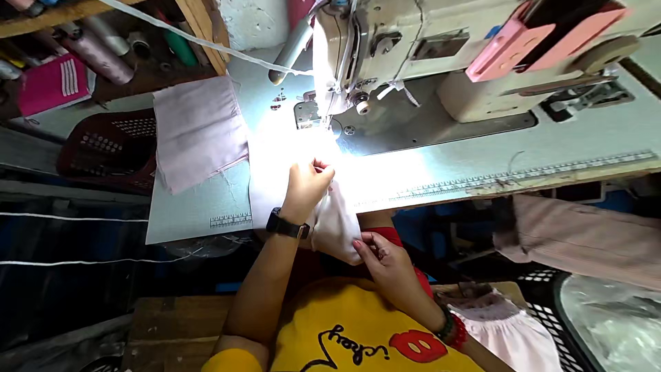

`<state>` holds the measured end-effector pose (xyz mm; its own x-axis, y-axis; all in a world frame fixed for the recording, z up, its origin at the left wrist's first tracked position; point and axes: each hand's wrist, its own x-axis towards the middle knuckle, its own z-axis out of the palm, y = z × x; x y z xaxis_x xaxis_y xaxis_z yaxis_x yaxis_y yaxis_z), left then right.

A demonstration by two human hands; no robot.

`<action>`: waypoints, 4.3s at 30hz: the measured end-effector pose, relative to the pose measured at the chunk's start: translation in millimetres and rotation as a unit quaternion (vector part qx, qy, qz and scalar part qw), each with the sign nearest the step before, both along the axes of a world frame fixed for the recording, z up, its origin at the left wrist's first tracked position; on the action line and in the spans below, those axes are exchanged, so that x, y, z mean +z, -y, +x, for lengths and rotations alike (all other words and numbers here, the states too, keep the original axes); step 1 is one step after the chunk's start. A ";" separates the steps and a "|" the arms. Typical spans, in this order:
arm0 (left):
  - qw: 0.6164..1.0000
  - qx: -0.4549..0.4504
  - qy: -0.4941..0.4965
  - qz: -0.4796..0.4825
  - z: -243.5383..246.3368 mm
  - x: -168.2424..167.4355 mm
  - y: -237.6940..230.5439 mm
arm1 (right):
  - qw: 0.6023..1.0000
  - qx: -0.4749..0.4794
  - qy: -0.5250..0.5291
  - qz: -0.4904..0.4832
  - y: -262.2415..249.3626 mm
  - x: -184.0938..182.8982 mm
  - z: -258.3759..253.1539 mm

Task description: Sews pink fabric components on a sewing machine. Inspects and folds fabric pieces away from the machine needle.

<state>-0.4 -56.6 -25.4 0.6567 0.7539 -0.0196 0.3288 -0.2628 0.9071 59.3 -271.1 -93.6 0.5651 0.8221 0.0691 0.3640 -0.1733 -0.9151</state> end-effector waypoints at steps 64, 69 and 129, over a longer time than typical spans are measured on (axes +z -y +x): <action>0.901 -0.203 -0.134 0.360 -2.7 -29.2 -9.3 | 0.884 0.214 0.408 0.081 -34.2 21.5 82.0; 0.893 -0.281 -0.099 0.337 -15.8 -26.2 -8.0 | 0.893 0.214 0.389 0.072 -59.4 22.7 92.8; 0.874 -0.187 -0.063 0.445 37.0 -24.6 -100.7 | 0.851 0.189 0.462 -0.163 -205.9 73.3 189.6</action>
